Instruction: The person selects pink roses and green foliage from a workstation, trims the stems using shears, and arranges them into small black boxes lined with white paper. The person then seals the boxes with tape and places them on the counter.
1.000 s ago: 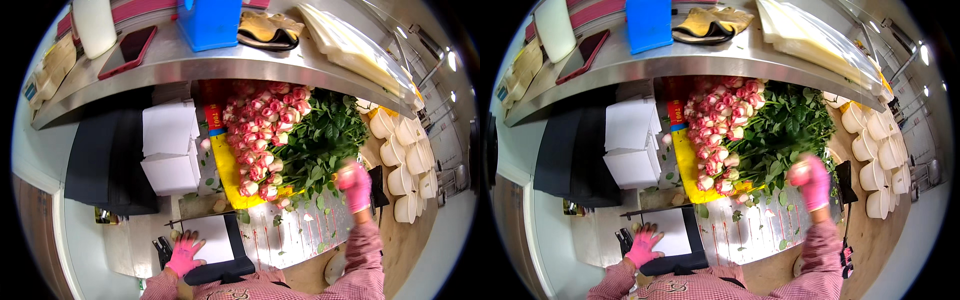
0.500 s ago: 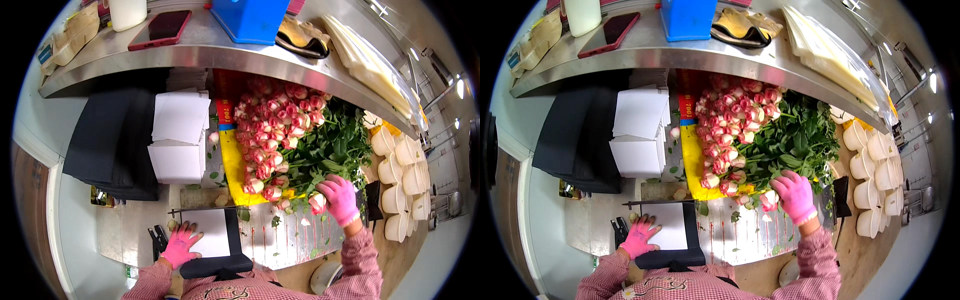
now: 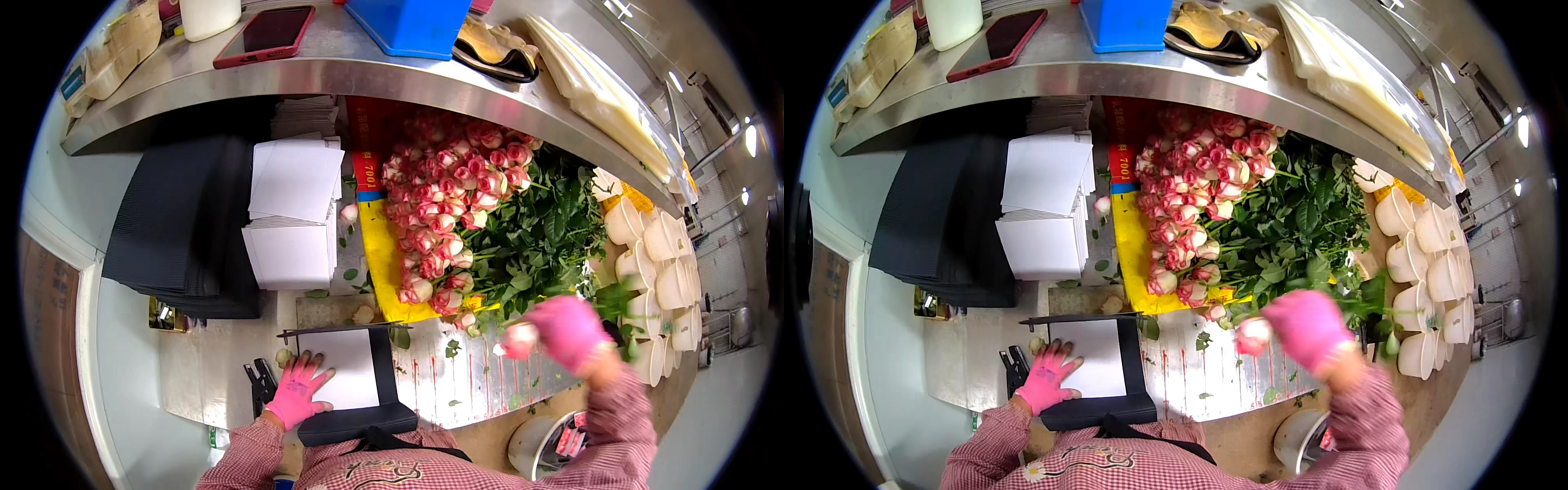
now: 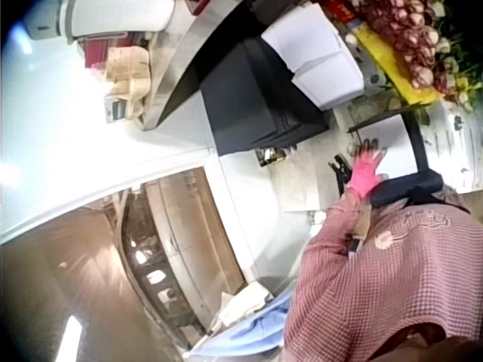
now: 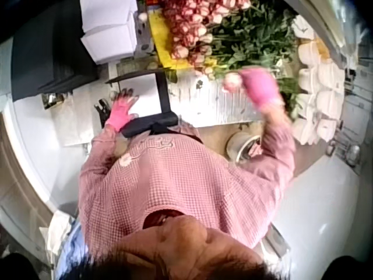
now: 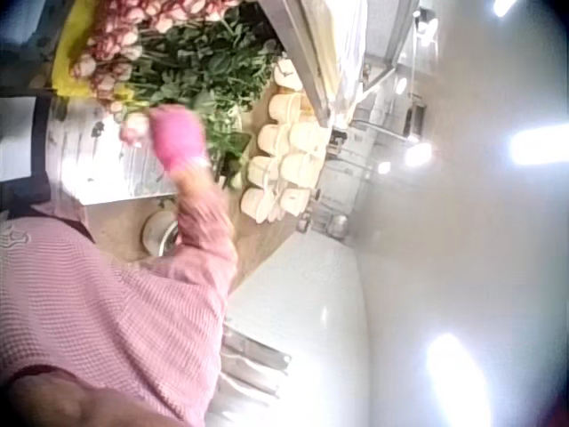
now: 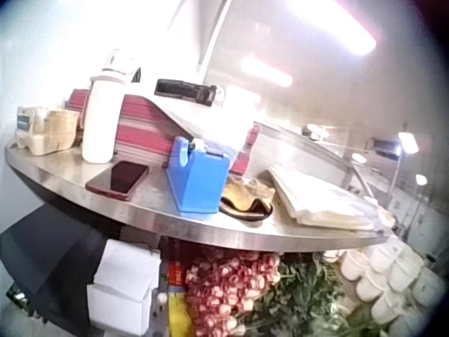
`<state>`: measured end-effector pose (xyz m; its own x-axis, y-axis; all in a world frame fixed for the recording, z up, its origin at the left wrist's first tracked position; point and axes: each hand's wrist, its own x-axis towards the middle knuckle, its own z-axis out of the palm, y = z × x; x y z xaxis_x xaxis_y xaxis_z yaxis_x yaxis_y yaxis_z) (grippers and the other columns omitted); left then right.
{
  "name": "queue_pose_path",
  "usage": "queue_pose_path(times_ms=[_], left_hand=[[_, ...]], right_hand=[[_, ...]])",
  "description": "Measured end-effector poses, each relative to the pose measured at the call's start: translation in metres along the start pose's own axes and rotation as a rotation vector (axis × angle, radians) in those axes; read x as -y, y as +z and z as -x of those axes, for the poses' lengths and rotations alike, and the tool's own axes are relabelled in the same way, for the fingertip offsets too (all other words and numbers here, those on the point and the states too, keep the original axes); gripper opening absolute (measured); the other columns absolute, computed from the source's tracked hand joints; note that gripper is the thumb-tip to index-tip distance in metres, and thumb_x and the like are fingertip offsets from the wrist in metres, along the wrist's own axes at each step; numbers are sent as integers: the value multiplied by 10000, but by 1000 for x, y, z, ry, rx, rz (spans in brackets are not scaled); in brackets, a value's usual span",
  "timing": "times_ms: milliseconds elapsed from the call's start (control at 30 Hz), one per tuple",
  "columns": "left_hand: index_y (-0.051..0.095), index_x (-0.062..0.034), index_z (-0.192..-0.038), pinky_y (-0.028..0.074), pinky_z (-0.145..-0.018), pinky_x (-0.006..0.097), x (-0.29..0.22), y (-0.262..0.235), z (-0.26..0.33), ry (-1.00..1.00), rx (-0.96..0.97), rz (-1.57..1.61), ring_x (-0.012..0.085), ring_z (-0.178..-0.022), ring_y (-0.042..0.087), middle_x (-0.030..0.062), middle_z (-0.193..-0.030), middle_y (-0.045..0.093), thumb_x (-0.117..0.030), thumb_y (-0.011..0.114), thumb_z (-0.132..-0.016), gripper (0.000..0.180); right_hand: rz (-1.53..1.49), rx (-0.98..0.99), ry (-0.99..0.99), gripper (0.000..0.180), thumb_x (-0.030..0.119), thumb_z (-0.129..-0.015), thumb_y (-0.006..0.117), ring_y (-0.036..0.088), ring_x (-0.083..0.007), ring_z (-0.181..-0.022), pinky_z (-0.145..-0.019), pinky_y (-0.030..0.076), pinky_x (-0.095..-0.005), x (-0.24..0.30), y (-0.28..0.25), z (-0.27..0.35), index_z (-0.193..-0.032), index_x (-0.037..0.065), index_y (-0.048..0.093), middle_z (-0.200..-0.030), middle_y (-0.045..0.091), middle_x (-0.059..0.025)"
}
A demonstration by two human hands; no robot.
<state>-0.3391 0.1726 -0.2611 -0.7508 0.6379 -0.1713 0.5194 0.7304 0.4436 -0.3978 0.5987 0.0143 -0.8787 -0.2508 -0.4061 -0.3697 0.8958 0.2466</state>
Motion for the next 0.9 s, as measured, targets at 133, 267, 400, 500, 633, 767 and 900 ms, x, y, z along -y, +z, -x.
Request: queue_pose_path(times_ms=[133, 267, 400, 500, 633, 767, 900], left_hand=[[517, -140, -1384, 188, -1176, 541, -4, -7, -11, 54, -11, 3, 406, -1413, 270, 172, -1511, 352, -483, 732, -738, 762], [523, -140, -1384, 169, -1183, 540, -7, -5, -17, 60, 9, -3, 402, -1418, 264, 172, -1520, 345, -497, 725, -743, 760], [516, -142, -1399, 142, -1189, 539, 0, -4, -6, -20, 48, -5, 409, -1443, 227, 171, -1524, 336, -523, 720, -745, 784], [514, -140, -1401, 137, -1190, 537, 1, 4, 15, -32, 78, -9, 413, -1448, 214, 171, -1527, 328, -519, 729, -737, 794], [514, -139, -1401, 143, -1193, 540, -2, 10, -2, -20, 28, 36, 416, -1452, 209, 174, -1533, 327, -505, 732, -737, 789], [501, -150, -1414, 138, -1198, 533, 3, 9, 2, 11, 30, 39, 401, -1456, 207, 162, -1539, 326, -499, 715, -751, 779], [498, -158, -1413, 146, -1196, 532, 0, 3, 3, 11, 8, 38, 388, -1451, 224, 152, -1533, 340, -475, 726, -747, 772]], right_hand=[[22, -91, -42, 273, 152, -846, 581, 679, -241, -925, -773, 526, -387, -15, 206, -56, -1106, 156, 664, -1238, 642, -61], [-113, -113, 239, 300, 157, -869, 541, 688, -272, -862, -714, 526, -390, -14, 294, -83, -1155, 158, 633, -1146, 656, -86], [-228, -360, 48, 328, 234, -824, 617, 684, -281, -857, -720, 545, -392, -9, 228, -59, -1145, 198, 673, -1102, 674, -112], [-1237, -812, 232, 263, 225, -952, 546, 667, -188, -840, -686, 563, -318, -33, 142, 22, -1077, 24, 663, -1009, 677, -83], [-894, -1701, 902, 288, 262, -1047, 452, 603, -151, -760, -698, 492, -270, -126, 58, 113, -1194, 53, 586, -1052, 642, -84], [-268, -1131, 416, 230, 29, -909, 570, 646, -160, -863, -761, 529, -284, -107, 22, 97, -1131, 34, 634, -1013, 675, -83], [-612, -956, 286, 281, -83, -828, 620, 643, -221, -933, -821, 524, -376, -80, -35, 47, -1084, 29, 653, -1019, 676, -101]])
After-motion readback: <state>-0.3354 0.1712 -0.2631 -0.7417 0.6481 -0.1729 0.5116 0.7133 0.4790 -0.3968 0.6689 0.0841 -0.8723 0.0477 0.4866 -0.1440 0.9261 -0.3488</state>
